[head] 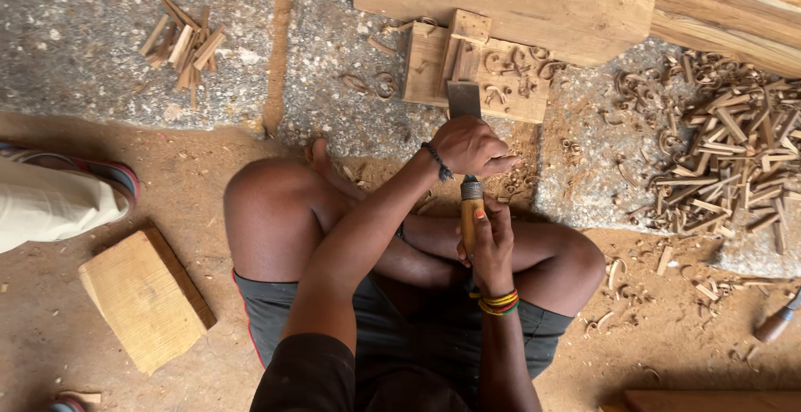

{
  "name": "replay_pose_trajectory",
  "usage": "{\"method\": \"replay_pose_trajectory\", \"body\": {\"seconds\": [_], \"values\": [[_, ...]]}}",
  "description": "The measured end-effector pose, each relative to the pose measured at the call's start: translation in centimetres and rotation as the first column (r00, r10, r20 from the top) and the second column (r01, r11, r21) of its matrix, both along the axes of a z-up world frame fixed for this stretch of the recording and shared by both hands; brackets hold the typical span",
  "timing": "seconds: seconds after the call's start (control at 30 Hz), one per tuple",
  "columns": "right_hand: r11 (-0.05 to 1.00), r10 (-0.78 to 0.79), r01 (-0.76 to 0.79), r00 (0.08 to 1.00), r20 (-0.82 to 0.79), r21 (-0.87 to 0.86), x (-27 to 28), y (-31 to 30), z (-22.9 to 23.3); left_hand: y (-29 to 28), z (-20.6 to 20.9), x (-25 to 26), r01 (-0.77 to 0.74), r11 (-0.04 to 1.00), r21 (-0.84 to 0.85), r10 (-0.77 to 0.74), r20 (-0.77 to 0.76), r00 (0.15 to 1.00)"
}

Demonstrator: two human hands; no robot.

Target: The person sits cross-legged on the floor and uses a chisel to carve a small wooden block. They repeatedly strike the chisel with their hand to remove wood shavings, occasionally pausing to clear debris from the workpiece.

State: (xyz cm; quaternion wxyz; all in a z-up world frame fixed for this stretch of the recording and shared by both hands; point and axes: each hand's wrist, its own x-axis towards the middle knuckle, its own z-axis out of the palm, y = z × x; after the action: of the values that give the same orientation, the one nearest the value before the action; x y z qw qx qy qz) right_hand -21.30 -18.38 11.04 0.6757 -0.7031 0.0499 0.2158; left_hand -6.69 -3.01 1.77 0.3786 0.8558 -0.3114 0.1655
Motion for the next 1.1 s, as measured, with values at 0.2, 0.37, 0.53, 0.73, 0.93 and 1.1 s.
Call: {"method": "replay_pose_trajectory", "body": {"seconds": [0.2, 0.37, 0.53, 0.73, 0.93, 1.1], "values": [[1.0, -0.019, 0.019, 1.0, 0.025, -0.006, -0.7, 1.4, -1.8, 1.2, -0.3, 0.3, 0.05, 0.996, 0.078, -0.051, 0.014, 0.999], [0.998, -0.029, 0.032, 0.997, 0.077, -0.048, 0.0, 2.6, -2.5, 1.5, -1.0, 1.9, 0.095, 0.989, 0.115, -0.097, 0.013, 0.995], [0.988, -0.01, 0.029, 0.993, 0.12, -0.153, 1.1, 3.6, -2.5, 2.3, -0.5, 2.4, 0.04, 0.997, 0.071, -0.044, 0.061, 0.997], [0.995, -0.031, 0.045, 0.989, 0.145, -0.091, 2.9, 4.9, -3.3, 2.9, -2.5, 4.9, -0.006, 0.999, 0.042, -0.003, 0.216, 0.976], [0.995, -0.05, 0.064, 0.985, 0.162, -0.082, 4.6, 6.3, -3.7, 3.3, -3.9, 7.9, 0.142, 0.962, 0.232, -0.14, -0.025, 0.99], [0.991, -0.101, 0.113, 0.986, 0.136, -0.077, 3.8, 6.8, -3.9, 4.0, -2.7, 7.7, 0.217, 0.925, 0.313, -0.237, 0.024, 0.971]]}}
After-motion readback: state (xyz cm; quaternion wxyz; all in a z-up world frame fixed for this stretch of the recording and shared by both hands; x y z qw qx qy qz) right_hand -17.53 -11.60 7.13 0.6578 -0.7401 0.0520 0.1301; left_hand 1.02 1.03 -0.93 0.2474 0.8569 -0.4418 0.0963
